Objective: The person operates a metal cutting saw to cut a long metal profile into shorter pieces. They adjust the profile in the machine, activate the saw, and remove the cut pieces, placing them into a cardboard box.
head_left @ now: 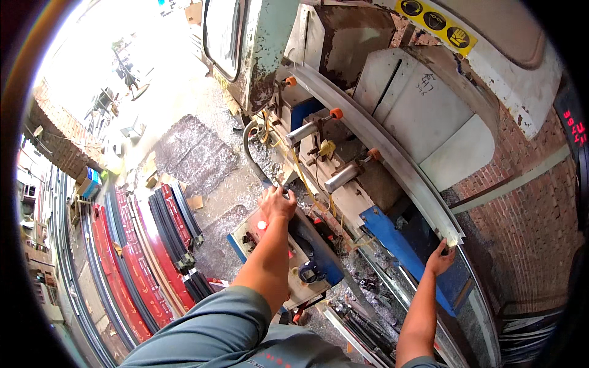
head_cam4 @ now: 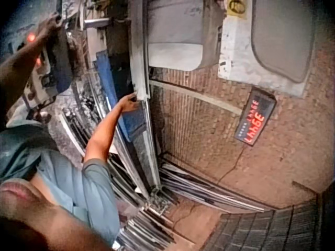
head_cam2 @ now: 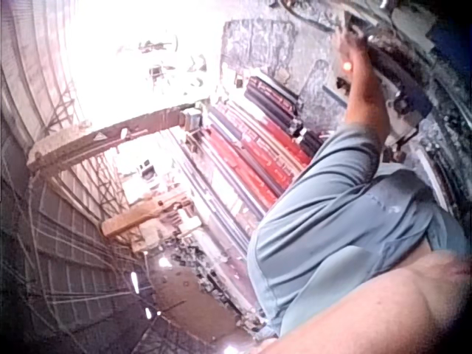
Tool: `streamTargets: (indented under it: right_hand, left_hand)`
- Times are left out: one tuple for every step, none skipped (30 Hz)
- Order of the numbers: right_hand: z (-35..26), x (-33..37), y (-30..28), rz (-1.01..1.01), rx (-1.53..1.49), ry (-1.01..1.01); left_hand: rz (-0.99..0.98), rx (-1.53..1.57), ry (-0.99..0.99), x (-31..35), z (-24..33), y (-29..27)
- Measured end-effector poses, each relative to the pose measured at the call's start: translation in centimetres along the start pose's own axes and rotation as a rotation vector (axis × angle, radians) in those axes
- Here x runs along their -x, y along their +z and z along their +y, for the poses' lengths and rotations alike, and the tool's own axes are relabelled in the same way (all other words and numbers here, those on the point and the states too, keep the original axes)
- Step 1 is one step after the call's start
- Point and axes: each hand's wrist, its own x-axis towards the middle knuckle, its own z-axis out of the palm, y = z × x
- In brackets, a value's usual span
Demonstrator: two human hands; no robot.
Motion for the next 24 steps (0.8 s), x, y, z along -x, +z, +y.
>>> streamTargets:
  right_hand:
    - [0.1, 0.0, -0.1, 0.001, 0.006, -0.015]
    - [0.1, 0.0, 0.0, 0.017, 0.021, -0.025]
    - [0.1, 0.1, 0.2, 0.032, 0.035, -0.036]
    - [0.3, 0.1, 0.5, 0.049, 0.051, -0.045]
    - [0.5, 0.0, 0.6, 0.052, 0.051, -0.043]
    - [0.8, 0.0, 0.8, 0.055, 0.050, -0.041]
    - [0.9, -0.1, 0.8, 0.056, 0.049, -0.038]
    - [1.0, -0.1, 0.9, 0.046, 0.065, -0.029]
    - [1.0, -0.1, 1.0, 0.037, 0.082, -0.021]
    - [1.0, -0.2, 1.1, 0.027, 0.099, -0.011]
    - [1.1, -0.2, 1.1, 0.031, 0.088, -0.024]
    - [1.1, -0.3, 1.2, 0.035, 0.078, -0.036]
    - [0.8, -0.2, 1.2, 0.035, 0.066, -0.050]
    - [0.7, 0.0, 1.1, 0.029, 0.055, -0.037]
    - [0.5, 0.3, 1.1, 0.024, 0.044, -0.025]
    - [0.4, 0.4, 0.9, 0.020, 0.034, -0.012]
    - [0.2, 0.2, 0.8, 0.011, 0.041, -0.016]
    - [0.1, 0.1, 0.6, 0.002, 0.048, -0.020]
    - [0.1, 0.1, 0.5, -0.006, 0.056, -0.022]
    - [0.1, 0.1, 0.5, -0.002, 0.047, -0.023]
    - [0.1, 0.1, 0.4, 0.002, 0.037, -0.023]
    - [0.0, 0.1, 0.5, 0.005, 0.023, -0.025]
    - [0.0, 0.1, 0.6, 0.007, 0.026, -0.024]
    - [-0.1, 0.1, 0.6, 0.009, 0.028, -0.024]
  left_hand:
    - [0.000, -0.004, -0.005, 0.1, -0.1, 0.1]
    - [0.003, -0.004, -0.006, 0.1, -0.2, 0.2]
    - [0.007, -0.005, -0.007, 0.2, -0.3, 0.3]
    - [0.009, -0.005, -0.006, 0.2, -0.2, 0.3]
    - [0.001, -0.006, -0.008, 0.2, -0.1, 0.3]
    - [-0.007, -0.006, -0.011, 0.3, 0.0, 0.3]
    - [-0.015, -0.008, -0.013, 0.4, 0.1, 0.2]
    - [-0.014, -0.008, -0.014, 0.5, 0.1, 0.1]
    - [-0.014, -0.007, -0.015, 0.6, 0.2, 0.0]
    - [-0.015, -0.007, -0.015, 0.5, 0.2, 0.0]
    - [-0.004, -0.004, -0.012, 0.5, 0.2, 0.0]
    - [0.006, -0.001, -0.008, 0.4, 0.2, 0.1]
    - [0.018, -0.002, -0.008, 0.5, 0.1, 0.2]
    - [0.018, -0.002, -0.010, 0.5, -0.1, 0.4]
    - [0.018, -0.002, -0.011, 0.5, -0.2, 0.5]
    - [0.017, 0.000, -0.011, 0.5, -0.2, 0.5]
    - [0.013, -0.002, -0.012, 0.5, -0.2, 0.5]
    - [0.009, -0.004, -0.013, 0.5, -0.2, 0.5]
    - [0.004, -0.006, -0.013, 0.5, -0.1, 0.4]
    - [-0.003, -0.002, -0.013, 0.5, 0.0, 0.4]
    - [-0.010, 0.001, -0.014, 0.5, 0.0, 0.3]
    - [-0.013, 0.005, -0.015, 0.5, 0.0, 0.3]
    - [-0.005, 0.002, -0.014, 0.5, 0.0, 0.3]
    - [0.003, -0.001, -0.013, 0.5, 0.0, 0.3]
